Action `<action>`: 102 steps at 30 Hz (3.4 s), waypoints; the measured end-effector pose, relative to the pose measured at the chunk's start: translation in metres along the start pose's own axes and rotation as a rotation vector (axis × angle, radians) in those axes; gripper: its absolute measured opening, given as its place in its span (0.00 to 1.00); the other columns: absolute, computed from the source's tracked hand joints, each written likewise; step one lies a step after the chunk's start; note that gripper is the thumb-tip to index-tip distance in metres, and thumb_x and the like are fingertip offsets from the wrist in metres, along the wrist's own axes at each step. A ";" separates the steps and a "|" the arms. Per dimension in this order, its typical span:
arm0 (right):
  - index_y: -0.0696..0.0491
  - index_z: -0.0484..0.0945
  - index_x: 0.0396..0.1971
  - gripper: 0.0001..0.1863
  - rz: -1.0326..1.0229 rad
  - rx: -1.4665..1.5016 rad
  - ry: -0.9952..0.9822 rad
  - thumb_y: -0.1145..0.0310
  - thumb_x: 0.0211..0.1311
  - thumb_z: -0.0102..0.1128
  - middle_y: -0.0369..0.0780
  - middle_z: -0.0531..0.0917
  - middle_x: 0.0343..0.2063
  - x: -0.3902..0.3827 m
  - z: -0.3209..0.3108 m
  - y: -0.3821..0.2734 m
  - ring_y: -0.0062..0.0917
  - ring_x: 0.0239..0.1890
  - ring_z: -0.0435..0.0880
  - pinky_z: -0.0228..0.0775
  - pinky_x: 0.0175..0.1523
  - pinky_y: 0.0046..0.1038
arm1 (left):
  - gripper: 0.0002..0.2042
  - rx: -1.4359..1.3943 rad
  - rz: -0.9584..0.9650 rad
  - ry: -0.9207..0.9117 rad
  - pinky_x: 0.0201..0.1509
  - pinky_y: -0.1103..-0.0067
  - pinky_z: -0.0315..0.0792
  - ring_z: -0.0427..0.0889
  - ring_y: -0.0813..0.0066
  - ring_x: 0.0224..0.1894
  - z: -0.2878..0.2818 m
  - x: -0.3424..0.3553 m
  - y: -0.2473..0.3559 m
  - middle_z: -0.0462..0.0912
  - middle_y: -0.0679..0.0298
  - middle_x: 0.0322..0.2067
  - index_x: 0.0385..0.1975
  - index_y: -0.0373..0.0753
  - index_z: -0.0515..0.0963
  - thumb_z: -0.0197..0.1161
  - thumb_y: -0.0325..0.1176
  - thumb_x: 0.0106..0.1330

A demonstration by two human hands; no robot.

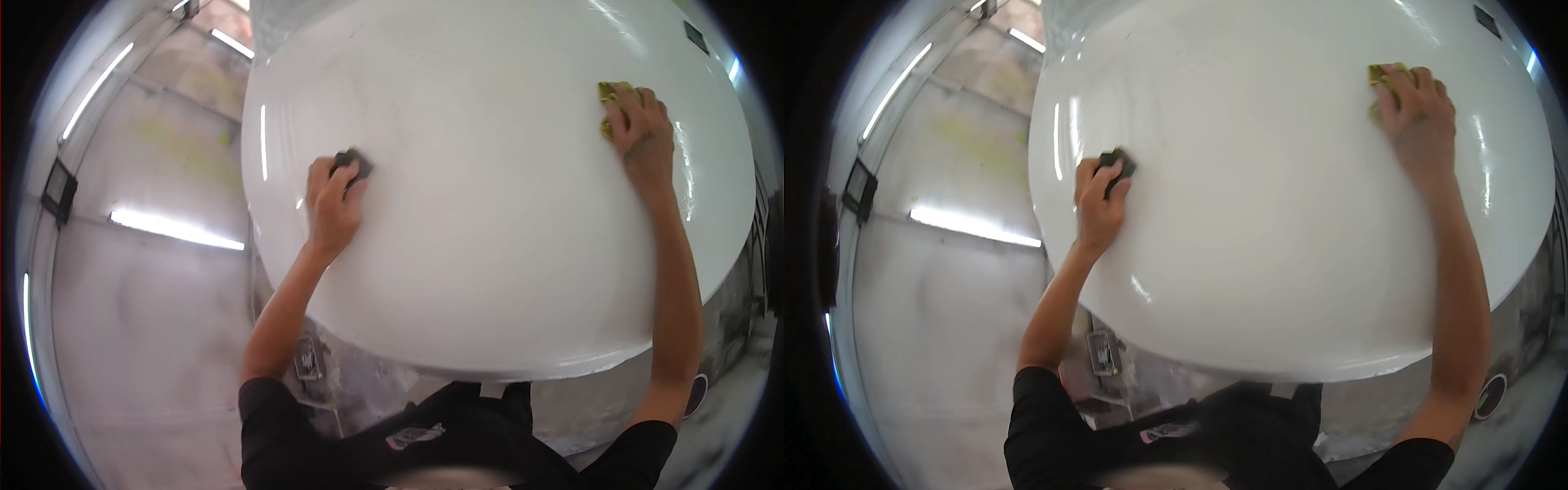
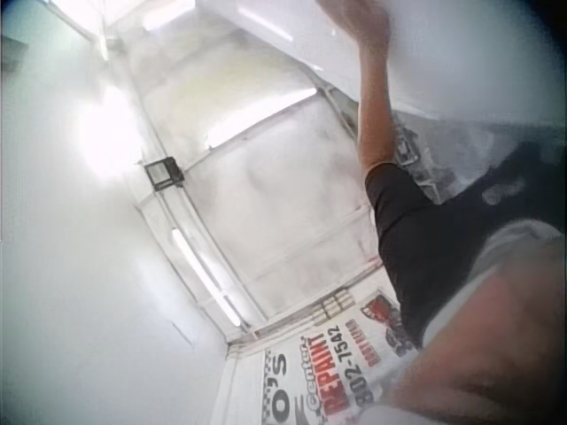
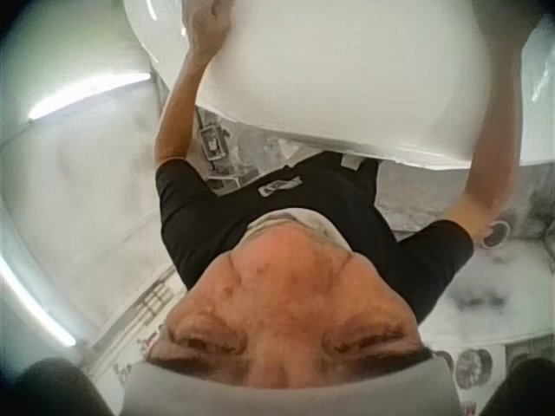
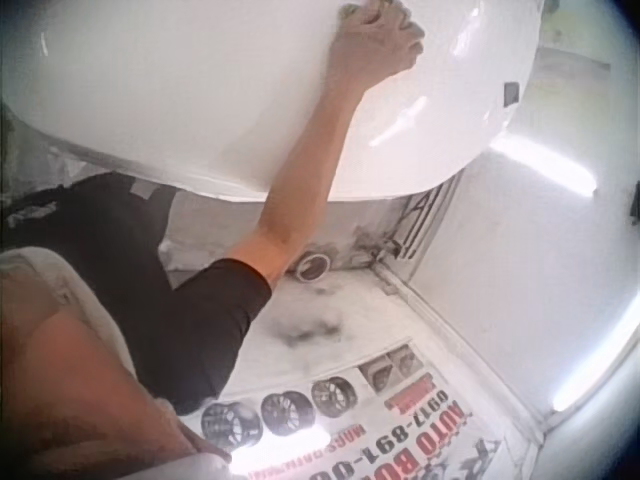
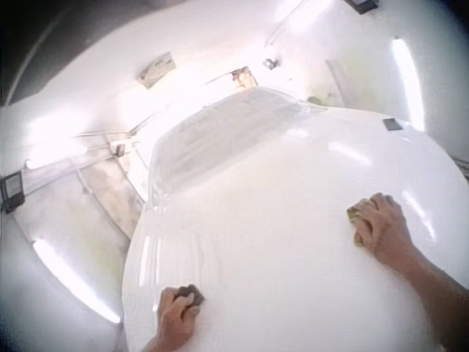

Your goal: Sanding the hood of a white car using a manual sanding block and a cloth in a paint booth.

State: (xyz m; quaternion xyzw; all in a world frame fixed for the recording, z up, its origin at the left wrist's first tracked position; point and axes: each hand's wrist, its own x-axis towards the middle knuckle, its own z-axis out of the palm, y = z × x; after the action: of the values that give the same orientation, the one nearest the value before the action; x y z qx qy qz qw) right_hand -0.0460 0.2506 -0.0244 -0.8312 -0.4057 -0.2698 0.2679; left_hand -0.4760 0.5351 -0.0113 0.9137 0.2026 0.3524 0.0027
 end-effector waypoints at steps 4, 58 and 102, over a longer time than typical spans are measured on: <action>0.46 0.87 0.62 0.19 0.007 0.021 -0.013 0.58 0.78 0.63 0.42 0.84 0.56 -0.002 0.000 0.002 0.41 0.61 0.83 0.74 0.70 0.47 | 0.11 0.104 -0.090 -0.003 0.58 0.61 0.78 0.81 0.48 0.56 0.058 0.124 -0.063 0.81 0.51 0.49 0.48 0.33 0.87 0.73 0.29 0.69; 0.46 0.86 0.64 0.20 -0.021 0.125 -0.055 0.58 0.77 0.63 0.44 0.84 0.60 0.009 -0.007 0.012 0.44 0.64 0.81 0.72 0.71 0.47 | 0.12 0.281 -0.190 0.024 0.61 0.55 0.78 0.83 0.44 0.56 0.121 0.220 -0.068 0.83 0.49 0.49 0.44 0.37 0.88 0.67 0.40 0.74; 0.51 0.85 0.64 0.24 -0.429 0.471 -0.253 0.64 0.70 0.68 0.47 0.81 0.64 -0.038 0.007 0.021 0.48 0.71 0.76 0.67 0.78 0.48 | 0.10 0.164 -0.064 0.067 0.56 0.58 0.77 0.82 0.47 0.53 0.139 0.133 -0.014 0.81 0.49 0.47 0.44 0.34 0.86 0.70 0.34 0.73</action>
State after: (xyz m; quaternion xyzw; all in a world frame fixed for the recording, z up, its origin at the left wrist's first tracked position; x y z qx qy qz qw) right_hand -0.0468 0.2244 -0.0596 -0.6691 -0.6524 -0.1135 0.3372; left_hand -0.3025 0.6169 -0.0325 0.8917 0.2597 0.3645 -0.0678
